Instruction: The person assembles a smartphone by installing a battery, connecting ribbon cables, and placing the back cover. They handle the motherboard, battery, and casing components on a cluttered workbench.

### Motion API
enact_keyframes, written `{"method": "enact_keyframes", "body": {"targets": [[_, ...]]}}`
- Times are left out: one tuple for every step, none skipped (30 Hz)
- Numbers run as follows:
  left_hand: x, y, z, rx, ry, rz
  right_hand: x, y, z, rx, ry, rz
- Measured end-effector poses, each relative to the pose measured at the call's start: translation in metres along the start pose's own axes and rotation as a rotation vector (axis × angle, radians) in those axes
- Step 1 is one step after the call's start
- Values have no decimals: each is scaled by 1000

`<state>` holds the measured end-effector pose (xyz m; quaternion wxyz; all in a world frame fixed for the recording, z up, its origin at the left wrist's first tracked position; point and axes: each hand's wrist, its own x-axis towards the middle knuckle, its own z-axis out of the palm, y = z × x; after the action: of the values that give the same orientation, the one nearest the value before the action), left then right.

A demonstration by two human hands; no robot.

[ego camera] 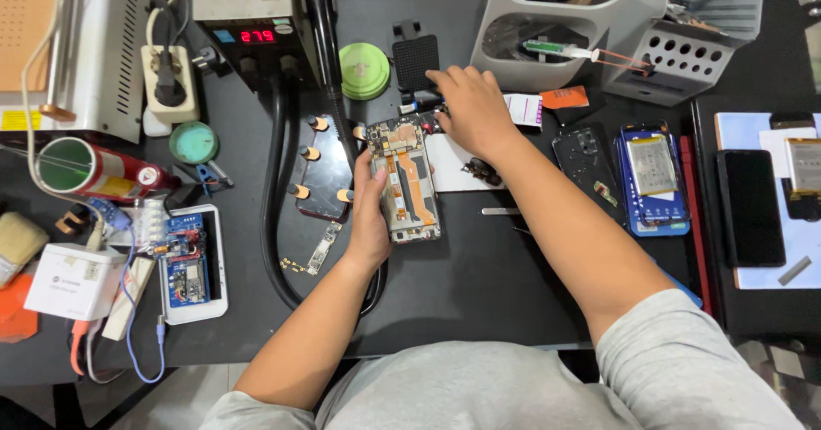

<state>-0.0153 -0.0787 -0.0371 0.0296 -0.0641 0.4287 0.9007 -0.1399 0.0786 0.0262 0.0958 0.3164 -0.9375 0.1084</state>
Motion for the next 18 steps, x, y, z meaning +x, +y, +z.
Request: {"method": "enact_keyframes", "body": {"targets": [[0, 1, 0, -1, -2, 11, 0, -1, 0, 12, 5, 6], [0, 1, -1, 1, 4, 7, 2, -2, 2, 22, 16, 2], [0, 2, -1, 1, 7, 1, 3, -3, 2, 30, 25, 1], [0, 1, 1, 0, 7, -9, 3, -4, 2, 35, 34, 4], [0, 1, 2, 2, 3, -13, 2, -5, 2, 42, 40, 2], [0, 1, 2, 5, -2, -15, 4, -6, 2, 48, 50, 0], [0, 2, 3, 9, -6, -16, 5, -7, 1, 57, 60, -3], [0, 2, 4, 9, -13, -16, 4, -7, -1, 64, 67, -2], [0, 3, 5, 9, -20, -15, 4, -7, -3, 72, 74, -1], [0, 4, 5, 9, -24, -14, 4, -8, -4, 82, 80, -2], [0, 4, 5, 10, -21, -8, 3, -8, -7, 103, 81, 7], [0, 5, 5, 12, -17, -2, 1, -7, -9, 126, 82, 16], [0, 6, 5, 12, -14, 4, -2, -5, -12, 146, 82, 24], [0, 6, 5, 15, -15, 3, -5, -4, -14, 217, 87, 90], [0, 5, 4, 16, -17, 2, -9, -3, -15, 285, 91, 157], [0, 5, 5, 17, -21, 0, -13, -1, -17, 353, 96, 223], [0, 5, 5, 20, -24, -7, -19, 2, -18, 434, 144, 216], [0, 4, 4, 23, -26, -17, -25, 5, -19, 516, 191, 210]]}}
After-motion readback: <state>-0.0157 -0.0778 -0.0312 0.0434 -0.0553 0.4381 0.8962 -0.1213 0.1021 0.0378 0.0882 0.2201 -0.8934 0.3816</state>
